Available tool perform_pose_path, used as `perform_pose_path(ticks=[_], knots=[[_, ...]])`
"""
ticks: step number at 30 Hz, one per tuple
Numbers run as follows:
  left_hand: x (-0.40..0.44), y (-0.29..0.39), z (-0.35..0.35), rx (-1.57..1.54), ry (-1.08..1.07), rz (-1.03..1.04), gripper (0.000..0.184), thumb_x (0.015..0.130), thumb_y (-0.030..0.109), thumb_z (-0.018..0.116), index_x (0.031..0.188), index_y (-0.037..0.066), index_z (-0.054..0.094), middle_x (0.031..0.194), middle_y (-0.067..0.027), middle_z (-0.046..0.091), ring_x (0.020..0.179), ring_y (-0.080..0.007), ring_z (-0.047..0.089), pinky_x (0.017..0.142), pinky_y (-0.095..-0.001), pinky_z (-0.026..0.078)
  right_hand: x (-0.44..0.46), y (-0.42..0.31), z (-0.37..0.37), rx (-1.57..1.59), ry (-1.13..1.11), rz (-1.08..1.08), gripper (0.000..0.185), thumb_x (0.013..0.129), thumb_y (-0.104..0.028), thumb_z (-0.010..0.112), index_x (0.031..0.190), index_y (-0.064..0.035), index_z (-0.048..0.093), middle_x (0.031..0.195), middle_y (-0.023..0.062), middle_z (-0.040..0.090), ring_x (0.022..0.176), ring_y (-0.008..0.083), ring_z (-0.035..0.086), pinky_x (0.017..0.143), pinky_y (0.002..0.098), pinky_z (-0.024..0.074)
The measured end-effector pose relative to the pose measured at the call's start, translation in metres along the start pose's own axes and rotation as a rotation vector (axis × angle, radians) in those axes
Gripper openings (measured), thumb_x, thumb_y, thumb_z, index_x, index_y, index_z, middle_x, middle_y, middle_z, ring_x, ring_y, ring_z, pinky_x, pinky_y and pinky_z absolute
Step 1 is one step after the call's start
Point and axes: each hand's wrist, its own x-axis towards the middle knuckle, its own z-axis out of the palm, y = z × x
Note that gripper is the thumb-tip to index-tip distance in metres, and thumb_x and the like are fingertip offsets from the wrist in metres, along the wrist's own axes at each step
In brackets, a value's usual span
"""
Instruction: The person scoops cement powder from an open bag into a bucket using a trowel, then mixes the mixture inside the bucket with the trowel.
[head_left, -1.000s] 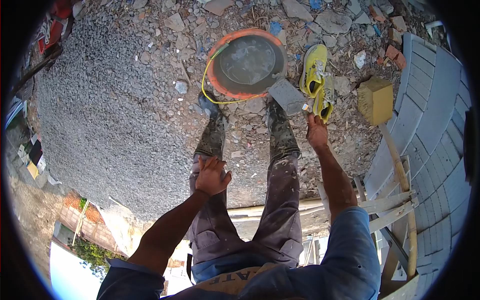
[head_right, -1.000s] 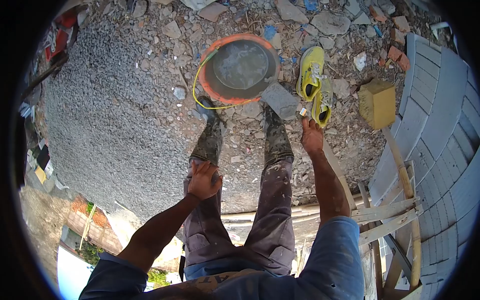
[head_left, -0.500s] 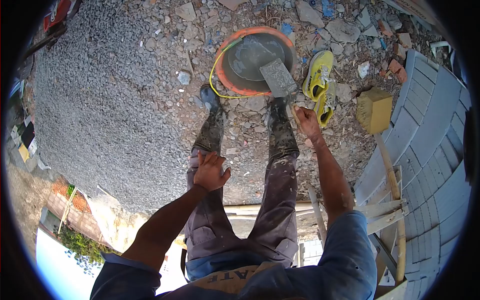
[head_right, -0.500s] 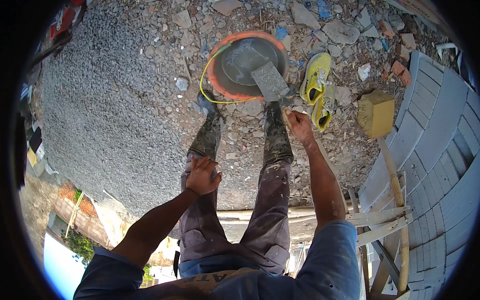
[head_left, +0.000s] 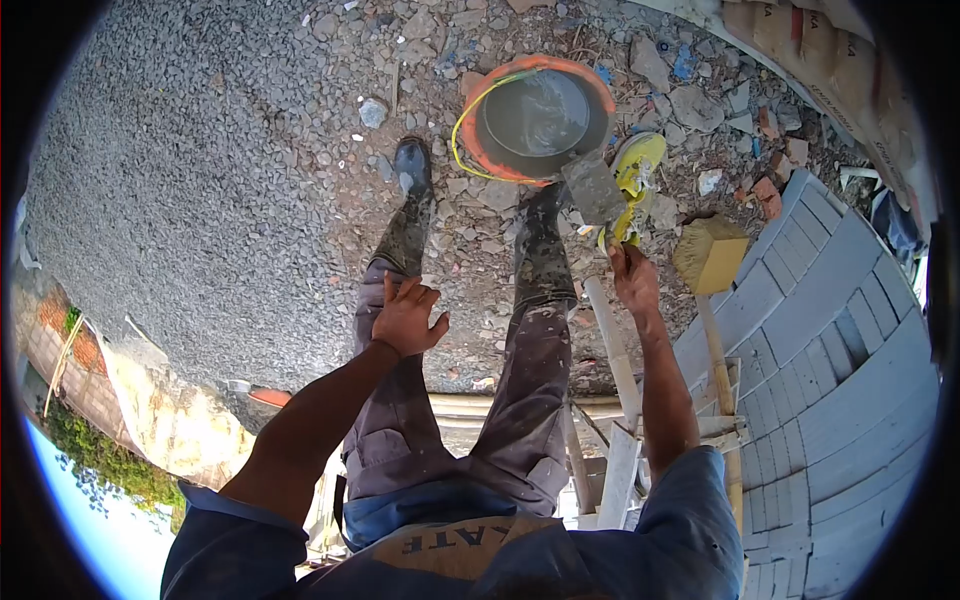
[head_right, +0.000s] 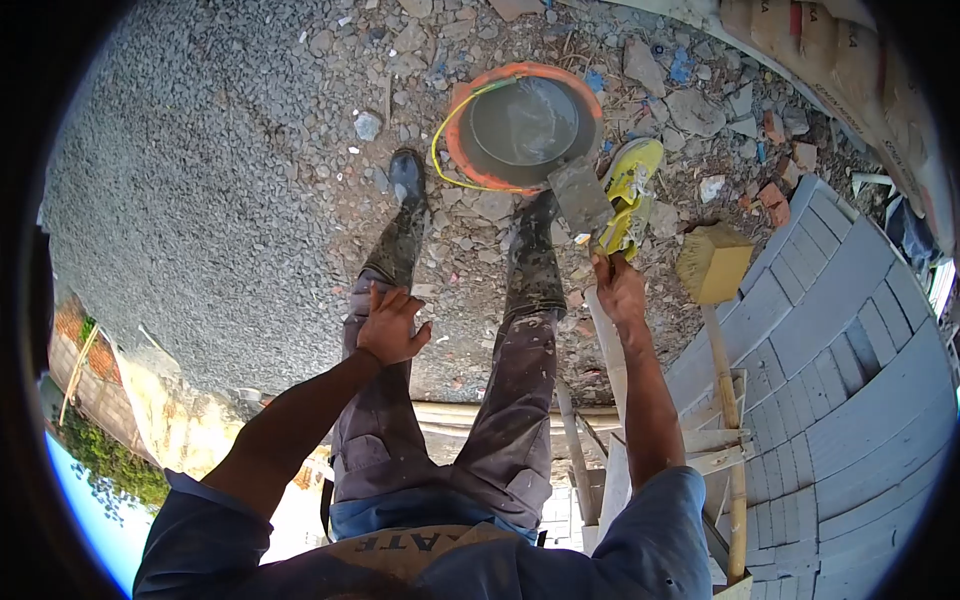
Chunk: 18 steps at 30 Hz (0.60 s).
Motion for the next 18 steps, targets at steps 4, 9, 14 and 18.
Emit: perform_pose_path(ticks=[4,9,14,18], knots=[[-0.007,-0.005,0.005,-0.049,0.055,-0.003,0.047,0.090,0.044,0.066,0.117,0.006,0.068,0.118,-0.0137,0.066,0.135,-0.0332,0.049,0.118,-0.0749,0.017,0.051,-0.066,-0.035,-0.326,0.080,-0.131,0.037,0.102,-0.039,0.056,0.103,-0.0026,0.064,0.083,0.0285,0.070,0.084,0.0492,0.069,0.074,0.0577,0.0556],[-0.015,-0.010,0.009,-0.085,0.111,-0.016,0.044,0.088,0.039,0.070,0.118,0.006,0.068,0.117,-0.0131,0.065,0.134,-0.0339,0.050,0.119,-0.0733,0.019,0.125,-0.049,-0.008,-0.652,0.031,-0.304,0.036,0.101,-0.033,0.056,0.097,0.0010,0.067,0.083,0.0281,0.071,0.081,0.0468,0.072,0.075,0.0549,0.0583],[-0.021,-0.014,0.011,-0.145,0.133,-0.037,0.045,0.088,0.040,0.070,0.118,0.007,0.068,0.118,-0.0129,0.066,0.135,-0.0338,0.050,0.119,-0.0733,0.018,0.105,-0.167,-0.038,-0.278,-0.386,0.249,0.041,0.099,-0.034,0.055,0.105,0.0050,0.069,0.108,0.0325,0.071,0.105,0.0443,0.070,0.090,0.0521,0.0572],[-0.025,-0.019,0.017,-0.172,0.151,-0.048,0.047,0.087,0.042,0.071,0.119,0.007,0.068,0.118,-0.0126,0.066,0.135,-0.0341,0.049,0.120,-0.0734,0.016,0.107,-0.142,-0.008,-0.591,-0.001,0.062,0.043,0.098,-0.039,0.058,0.106,0.0016,0.070,0.106,0.0293,0.072,0.104,0.0434,0.071,0.091,0.0521,0.0568]])
